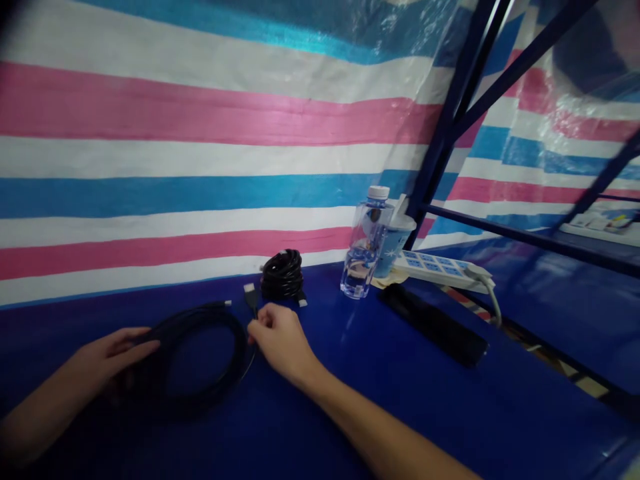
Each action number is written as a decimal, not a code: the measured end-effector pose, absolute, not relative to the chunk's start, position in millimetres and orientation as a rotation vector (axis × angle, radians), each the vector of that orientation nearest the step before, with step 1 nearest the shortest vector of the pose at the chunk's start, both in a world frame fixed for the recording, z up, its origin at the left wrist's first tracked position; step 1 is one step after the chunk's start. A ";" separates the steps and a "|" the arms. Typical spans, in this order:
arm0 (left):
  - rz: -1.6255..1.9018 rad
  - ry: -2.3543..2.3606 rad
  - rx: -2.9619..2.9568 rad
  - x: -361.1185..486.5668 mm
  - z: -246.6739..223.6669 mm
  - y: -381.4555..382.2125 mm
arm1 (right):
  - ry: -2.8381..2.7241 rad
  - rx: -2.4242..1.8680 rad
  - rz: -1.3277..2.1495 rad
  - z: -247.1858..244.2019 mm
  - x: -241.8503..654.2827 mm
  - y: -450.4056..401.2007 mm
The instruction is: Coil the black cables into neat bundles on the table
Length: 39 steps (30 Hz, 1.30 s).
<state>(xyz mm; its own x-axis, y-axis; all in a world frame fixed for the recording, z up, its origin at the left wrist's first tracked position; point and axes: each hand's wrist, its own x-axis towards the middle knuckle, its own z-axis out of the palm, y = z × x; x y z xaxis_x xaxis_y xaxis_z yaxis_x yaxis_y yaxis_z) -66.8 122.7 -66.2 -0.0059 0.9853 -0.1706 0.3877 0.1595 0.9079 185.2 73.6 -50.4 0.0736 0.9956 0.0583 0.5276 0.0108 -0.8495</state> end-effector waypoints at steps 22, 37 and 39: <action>0.506 2.159 2.305 -131.9 -41.9 133.7 | -1.261 -1.109 1.419 -22.7 202.1 62.9; 0.418 0.981 2.885 -58.9 -45.7 85.5 | -1.493 -1.283 1.162 -53.3 192.2 74.9; 0.412 1.105 2.749 -58.1 -40.1 84.1 | -1.458 -1.201 1.205 -49.4 190.1 71.6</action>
<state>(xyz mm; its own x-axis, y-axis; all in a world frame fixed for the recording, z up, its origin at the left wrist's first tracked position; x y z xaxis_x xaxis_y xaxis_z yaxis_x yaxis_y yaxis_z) -58.1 84.1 -40.1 0.6908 0.6959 0.1966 0.6544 -0.7172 0.2393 190.1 71.6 -49.4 -0.1551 0.9870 0.0425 0.1437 0.0651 -0.9875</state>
